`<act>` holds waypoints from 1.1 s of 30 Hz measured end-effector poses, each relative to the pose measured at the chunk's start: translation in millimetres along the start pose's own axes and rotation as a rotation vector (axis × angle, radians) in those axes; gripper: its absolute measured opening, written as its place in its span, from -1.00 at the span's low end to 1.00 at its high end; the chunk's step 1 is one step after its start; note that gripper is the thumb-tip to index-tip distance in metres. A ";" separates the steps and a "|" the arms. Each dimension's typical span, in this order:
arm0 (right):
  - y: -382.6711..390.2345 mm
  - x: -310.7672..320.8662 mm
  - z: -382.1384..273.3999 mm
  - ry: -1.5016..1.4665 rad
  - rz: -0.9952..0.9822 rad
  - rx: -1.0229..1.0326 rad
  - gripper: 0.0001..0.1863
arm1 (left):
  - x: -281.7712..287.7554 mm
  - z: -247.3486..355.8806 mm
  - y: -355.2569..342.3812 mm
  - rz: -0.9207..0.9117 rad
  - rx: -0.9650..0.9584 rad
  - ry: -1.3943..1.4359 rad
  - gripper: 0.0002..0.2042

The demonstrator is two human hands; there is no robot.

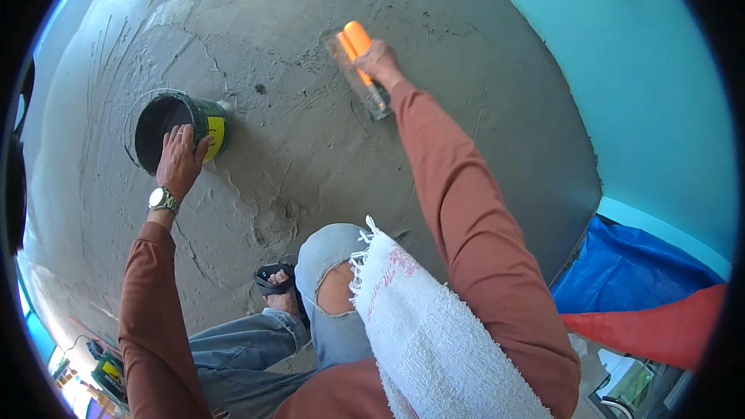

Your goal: The person uses a trowel to smooth a wet concrete floor, repeatedly drawing the tool across the surface and occasionally reaching into a bucket.

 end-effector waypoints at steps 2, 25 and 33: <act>20.3 -14.1 -18.1 0.023 -0.074 0.016 -0.48 | -5.2 -0.3 0.9 0.038 -0.021 0.004 -0.58; 81.1 11.6 -53.4 0.369 -0.304 0.430 -0.65 | 5.3 -1.7 8.3 0.065 -0.017 0.013 -0.62; -53.4 30.7 -33.9 0.589 -0.282 0.899 -0.64 | 3.1 4.6 -5.3 0.111 -0.058 -0.030 -0.66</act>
Point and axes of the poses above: each hand's wrist, its own y-axis away from the middle knuckle, its own x-axis out of the back of the hand, z = x × y, the point moved 5 cm from there along -y, towards the middle knuckle, and after that the axes turned 8 degrees about -z, right-handed, at the moved point
